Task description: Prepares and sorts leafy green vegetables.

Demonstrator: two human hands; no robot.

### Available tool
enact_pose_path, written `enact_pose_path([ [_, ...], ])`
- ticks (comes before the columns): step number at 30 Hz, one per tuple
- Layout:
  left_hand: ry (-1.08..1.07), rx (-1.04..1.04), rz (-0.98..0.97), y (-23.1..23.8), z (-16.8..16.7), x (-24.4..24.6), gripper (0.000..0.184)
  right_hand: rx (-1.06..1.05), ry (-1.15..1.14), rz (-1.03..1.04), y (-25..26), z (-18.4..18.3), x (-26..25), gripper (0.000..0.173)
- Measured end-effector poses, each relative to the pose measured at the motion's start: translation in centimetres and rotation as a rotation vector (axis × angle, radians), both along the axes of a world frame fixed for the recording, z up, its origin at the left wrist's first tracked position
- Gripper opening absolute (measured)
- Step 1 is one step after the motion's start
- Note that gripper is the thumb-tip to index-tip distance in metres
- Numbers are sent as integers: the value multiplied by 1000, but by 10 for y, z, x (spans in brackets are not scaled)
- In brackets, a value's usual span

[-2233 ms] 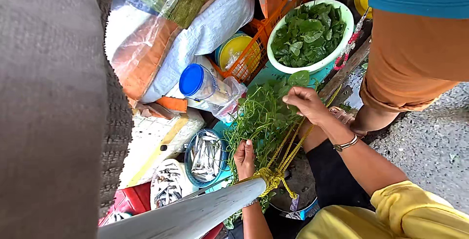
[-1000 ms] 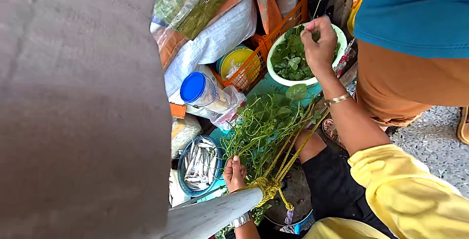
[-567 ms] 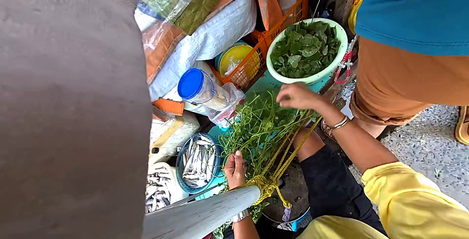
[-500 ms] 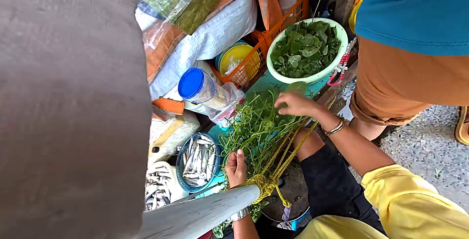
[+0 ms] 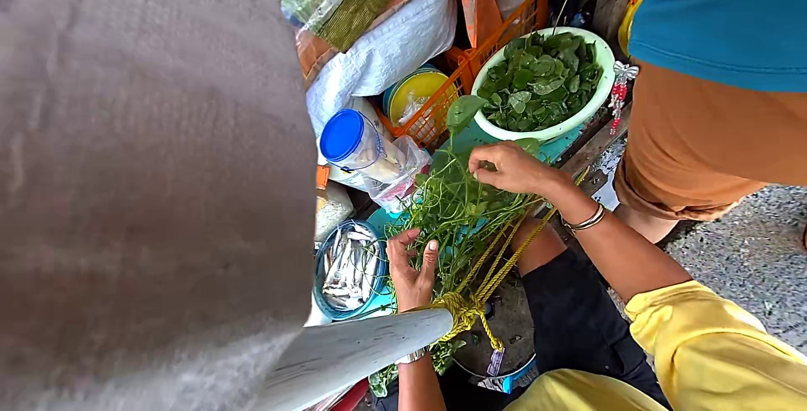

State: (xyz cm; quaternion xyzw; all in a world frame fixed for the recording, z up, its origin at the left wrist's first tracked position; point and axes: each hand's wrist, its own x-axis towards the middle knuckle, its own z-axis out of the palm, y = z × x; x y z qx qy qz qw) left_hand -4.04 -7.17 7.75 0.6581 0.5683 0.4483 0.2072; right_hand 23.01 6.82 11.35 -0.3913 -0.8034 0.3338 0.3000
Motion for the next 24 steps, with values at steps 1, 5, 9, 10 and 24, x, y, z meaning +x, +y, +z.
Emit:
enact_pose_path([
  [1, -1, 32, -43, 5, 7, 2, 35, 2, 19, 14, -4, 6, -1, 12],
  [5, -104, -43, -274, 29, 33, 22, 25, 84, 78, 38, -17, 13, -4, 12],
  [9, -117, -159, -371, 57, 31, 44, 28, 133, 110, -7, -40, 13, -4, 9],
  [10, -131, -168, -372, 61, 29, 49, 24, 153, 109, -25, -45, 10, -4, 9],
  [24, -23, 7, -399, 55, 8, 68, 20, -116, 313, -57, -72, -20, -4, 11],
])
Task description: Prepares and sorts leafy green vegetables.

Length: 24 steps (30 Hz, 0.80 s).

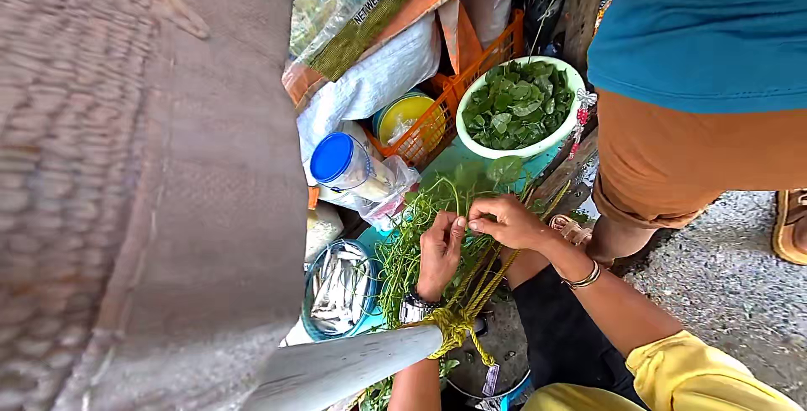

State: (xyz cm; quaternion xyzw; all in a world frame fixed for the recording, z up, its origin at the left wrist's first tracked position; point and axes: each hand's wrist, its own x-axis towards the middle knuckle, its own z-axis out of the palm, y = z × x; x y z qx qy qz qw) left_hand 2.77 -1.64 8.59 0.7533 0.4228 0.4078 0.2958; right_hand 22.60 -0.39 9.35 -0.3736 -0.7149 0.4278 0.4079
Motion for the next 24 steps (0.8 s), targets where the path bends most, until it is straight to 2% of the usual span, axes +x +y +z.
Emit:
enact_pose_path([
  [3, -21, -1, -27, -2, -1, -2, 20, -201, 434, 19, -3, -7, 0, 10],
  [6, -63, -20, 1, -3, -5, -6, 21, -169, 668, -114, 0, -3, 17, 15],
  [8, -82, -38, 8, -6, -7, -7, 20, -61, 608, -239, 4, 6, 29, 11],
  [10, -97, -62, 6, -7, -7, -6, 21, 97, 395, -342, 5, 16, 30, 7],
  [12, -100, -73, 0, -7, -5, -4, 20, 298, 154, -369, 11, 21, 27, 21],
  [14, -103, -81, -3, -7, -3, -4, 19, 408, 26, -335, 28, 19, 20, 27],
  [18, -104, -123, -16, -8, 0, -10, 20, 413, -100, -246, 43, 11, 8, 13],
  [24, -243, -193, -38, -7, 4, -24, 21, 301, -133, -108, 46, 12, 0, 10],
])
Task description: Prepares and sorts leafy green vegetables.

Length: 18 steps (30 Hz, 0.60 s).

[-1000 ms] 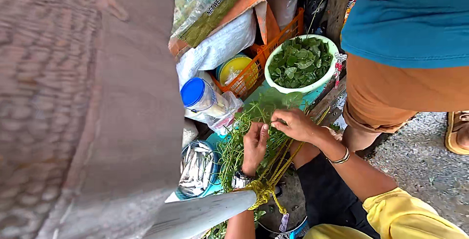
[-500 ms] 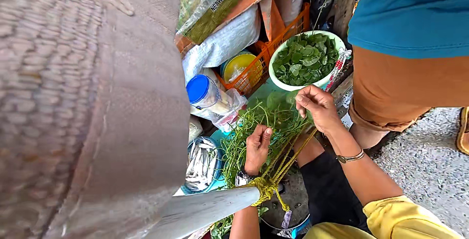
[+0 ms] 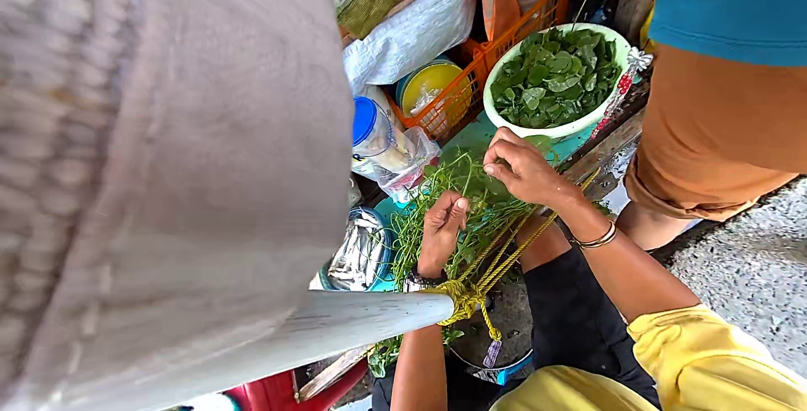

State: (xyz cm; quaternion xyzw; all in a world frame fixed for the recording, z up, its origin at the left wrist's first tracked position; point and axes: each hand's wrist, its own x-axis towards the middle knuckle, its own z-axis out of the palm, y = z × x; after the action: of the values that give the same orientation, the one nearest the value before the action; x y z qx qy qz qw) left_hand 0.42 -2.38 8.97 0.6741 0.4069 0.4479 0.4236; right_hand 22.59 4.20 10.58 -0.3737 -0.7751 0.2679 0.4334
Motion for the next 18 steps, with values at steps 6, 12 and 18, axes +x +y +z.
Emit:
enact_pose_path([
  [6, -187, -103, 52, -4, -2, -3, 22, -65, -47, 33, -5, -5, -13, 15],
  [12, -288, -196, 121, -10, -4, -6, 24, -55, -59, -6, -4, -8, -24, 14],
  [18, -169, -137, 81, -16, -2, -5, 20, -80, 117, 37, -3, 3, -26, 21],
])
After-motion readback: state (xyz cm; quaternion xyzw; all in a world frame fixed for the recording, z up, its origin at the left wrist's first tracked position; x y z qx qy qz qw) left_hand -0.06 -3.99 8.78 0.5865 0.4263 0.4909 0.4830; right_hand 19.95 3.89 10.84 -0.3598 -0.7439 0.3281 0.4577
